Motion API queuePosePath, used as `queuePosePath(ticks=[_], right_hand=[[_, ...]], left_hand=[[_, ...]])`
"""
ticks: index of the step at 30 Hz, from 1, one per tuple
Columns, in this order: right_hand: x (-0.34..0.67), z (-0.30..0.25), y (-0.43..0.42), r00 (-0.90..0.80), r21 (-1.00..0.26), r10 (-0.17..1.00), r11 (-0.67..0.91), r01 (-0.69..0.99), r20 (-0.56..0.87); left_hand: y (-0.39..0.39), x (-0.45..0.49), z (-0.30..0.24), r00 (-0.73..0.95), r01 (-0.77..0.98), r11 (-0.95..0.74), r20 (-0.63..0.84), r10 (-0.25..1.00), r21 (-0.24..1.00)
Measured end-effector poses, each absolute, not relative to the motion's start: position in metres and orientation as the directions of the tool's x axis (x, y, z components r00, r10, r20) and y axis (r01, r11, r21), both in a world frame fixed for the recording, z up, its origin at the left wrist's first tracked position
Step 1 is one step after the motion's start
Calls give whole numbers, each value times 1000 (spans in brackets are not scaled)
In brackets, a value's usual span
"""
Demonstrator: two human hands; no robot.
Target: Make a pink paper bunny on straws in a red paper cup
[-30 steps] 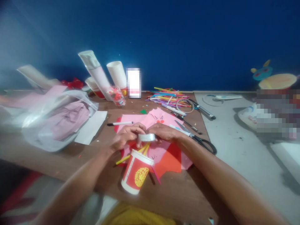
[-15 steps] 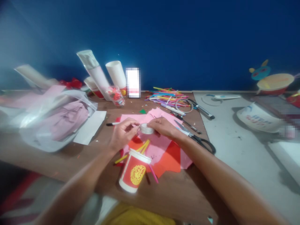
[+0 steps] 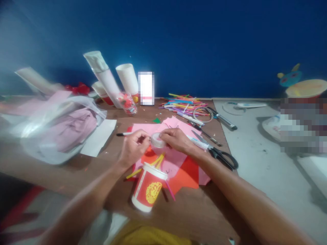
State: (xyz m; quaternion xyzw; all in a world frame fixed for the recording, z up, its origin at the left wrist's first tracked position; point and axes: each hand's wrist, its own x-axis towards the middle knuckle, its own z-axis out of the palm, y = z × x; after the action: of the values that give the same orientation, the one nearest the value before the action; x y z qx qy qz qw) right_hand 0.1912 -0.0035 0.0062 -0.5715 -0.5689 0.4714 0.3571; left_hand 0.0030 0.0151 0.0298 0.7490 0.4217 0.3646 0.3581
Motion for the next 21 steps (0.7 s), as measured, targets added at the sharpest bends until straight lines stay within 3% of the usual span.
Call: queuePosePath(ticks=[5,9,15,21], right_hand=[[192,7,-3,-186,-983,975,-94,160,-124],[194,6,-4,-263,-992,957,-125,-2,-120],[194,6,-7,-363,-980,928,-140,-139,-81],[198,16,-13,-534,-970,843,-181,-164,-67]], left_hand=[[20,4,34,410,112,3,-49,911,994],[22,3,39,541,-171,282,-149,828,944],[23,2,38,706,-357,475,-101,701,804],[24,4,33,783,-360,534,-63,619,765]])
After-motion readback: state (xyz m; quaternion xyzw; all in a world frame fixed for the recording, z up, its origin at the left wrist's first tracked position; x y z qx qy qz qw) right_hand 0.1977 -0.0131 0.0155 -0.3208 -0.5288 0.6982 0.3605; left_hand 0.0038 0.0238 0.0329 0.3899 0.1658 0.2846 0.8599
